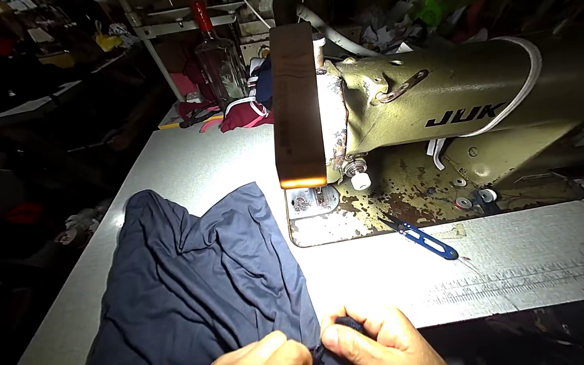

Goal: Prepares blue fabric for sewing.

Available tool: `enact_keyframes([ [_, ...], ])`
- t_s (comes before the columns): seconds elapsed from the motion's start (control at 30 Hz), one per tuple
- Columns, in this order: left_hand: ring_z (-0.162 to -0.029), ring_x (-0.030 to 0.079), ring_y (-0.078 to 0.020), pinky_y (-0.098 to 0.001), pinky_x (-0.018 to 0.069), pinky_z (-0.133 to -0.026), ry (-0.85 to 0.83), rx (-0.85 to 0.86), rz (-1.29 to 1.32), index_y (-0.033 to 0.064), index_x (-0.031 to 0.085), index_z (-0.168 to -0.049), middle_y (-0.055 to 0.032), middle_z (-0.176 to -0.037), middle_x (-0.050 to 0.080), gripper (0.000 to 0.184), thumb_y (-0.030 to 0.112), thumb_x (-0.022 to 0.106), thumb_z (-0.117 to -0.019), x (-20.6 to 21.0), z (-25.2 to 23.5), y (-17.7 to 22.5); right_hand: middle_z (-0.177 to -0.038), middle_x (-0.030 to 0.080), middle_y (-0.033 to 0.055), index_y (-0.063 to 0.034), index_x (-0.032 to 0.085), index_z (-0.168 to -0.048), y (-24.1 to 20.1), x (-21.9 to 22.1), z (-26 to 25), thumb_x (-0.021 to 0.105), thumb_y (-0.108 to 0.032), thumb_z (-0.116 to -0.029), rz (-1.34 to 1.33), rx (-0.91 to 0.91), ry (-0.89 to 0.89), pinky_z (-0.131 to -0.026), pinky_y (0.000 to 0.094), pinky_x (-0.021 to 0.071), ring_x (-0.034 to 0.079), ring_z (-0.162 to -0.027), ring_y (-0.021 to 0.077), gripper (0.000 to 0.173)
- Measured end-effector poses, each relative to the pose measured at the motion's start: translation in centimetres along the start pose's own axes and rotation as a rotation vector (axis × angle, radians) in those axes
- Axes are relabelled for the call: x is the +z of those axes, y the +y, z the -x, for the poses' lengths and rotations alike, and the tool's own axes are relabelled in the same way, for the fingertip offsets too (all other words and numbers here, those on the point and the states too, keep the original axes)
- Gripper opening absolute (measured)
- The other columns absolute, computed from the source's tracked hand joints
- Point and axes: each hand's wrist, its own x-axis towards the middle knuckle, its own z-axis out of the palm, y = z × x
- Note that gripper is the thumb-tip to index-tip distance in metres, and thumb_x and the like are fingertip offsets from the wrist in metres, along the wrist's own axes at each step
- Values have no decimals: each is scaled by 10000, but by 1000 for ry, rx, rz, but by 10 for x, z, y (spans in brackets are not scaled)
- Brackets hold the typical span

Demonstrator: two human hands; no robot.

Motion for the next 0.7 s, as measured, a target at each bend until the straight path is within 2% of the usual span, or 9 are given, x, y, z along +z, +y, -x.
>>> enact_keyframes([
  [0.1,-803,658,-257,-326,525,-701,24,5,39,-68,666,-865,-226,-846,667,135,61,694,-895,3,1,-1,-740,611,-80,-33,689,-935,0,-1,0,583,-78,-997,-6,6,-19,-581,133,407,497,-618,-71,131],
  [0.2,-913,652,-175,-239,512,-793,102,6,232,-71,604,-827,-229,-925,678,134,12,700,-871,8,4,-9,-737,609,-83,-26,696,-943,1,-3,0,583,-72,-994,-2,-8,-10,-560,126,388,471,-596,-78,132],
  [0.27,-927,648,-77,-180,510,-805,186,-35,354,-62,588,-828,-174,-930,686,121,-28,696,-868,12,6,-10,-736,612,-83,-31,698,-938,1,-5,1,595,-74,-988,10,-12,6,-557,126,390,471,-592,-77,122],
  [0.33,-864,626,23,-124,503,-750,273,-81,443,-38,594,-833,-84,-933,695,116,-52,707,-855,16,6,-6,-742,614,-88,-37,698,-936,0,-6,1,602,-77,-982,20,-18,15,-555,120,389,471,-594,-84,115],
  [0.43,-825,600,64,-121,505,-700,261,-142,504,-11,615,-985,3,-997,674,156,-70,678,-854,18,5,-5,-750,606,-82,-33,694,-929,-1,-5,2,600,-80,-985,19,-26,12,-560,119,385,467,-601,-81,119],
  [0.5,-831,595,6,-159,506,-726,204,-180,484,-111,644,-1127,-67,-997,666,288,-79,651,-841,17,5,-7,-761,609,-74,-26,693,-940,0,-4,1,596,-78,-990,12,-26,3,-567,121,389,469,-604,-76,122],
  [0.53,-846,597,-12,-170,511,-746,194,-197,488,-116,670,-1117,-71,-981,662,293,-88,653,-826,17,4,-7,-757,611,-75,-25,693,-944,0,-3,1,594,-76,-990,9,-23,2,-565,122,389,469,-600,-76,120],
  [0.6,-848,614,4,-167,532,-752,208,-209,586,-45,705,-963,-12,-945,652,156,-96,671,-820,19,4,-10,-745,604,-78,-26,689,-943,0,-2,1,590,-74,-992,-1,-20,0,-553,121,382,457,-584,-79,120],
  [0.7,-774,620,44,-156,541,-659,200,-226,806,78,708,-980,88,-1013,678,202,-78,658,-861,17,5,-12,-746,610,-76,-19,693,-941,1,-4,1,589,-73,-991,-5,-37,-5,-564,120,395,471,-598,-82,128],
])
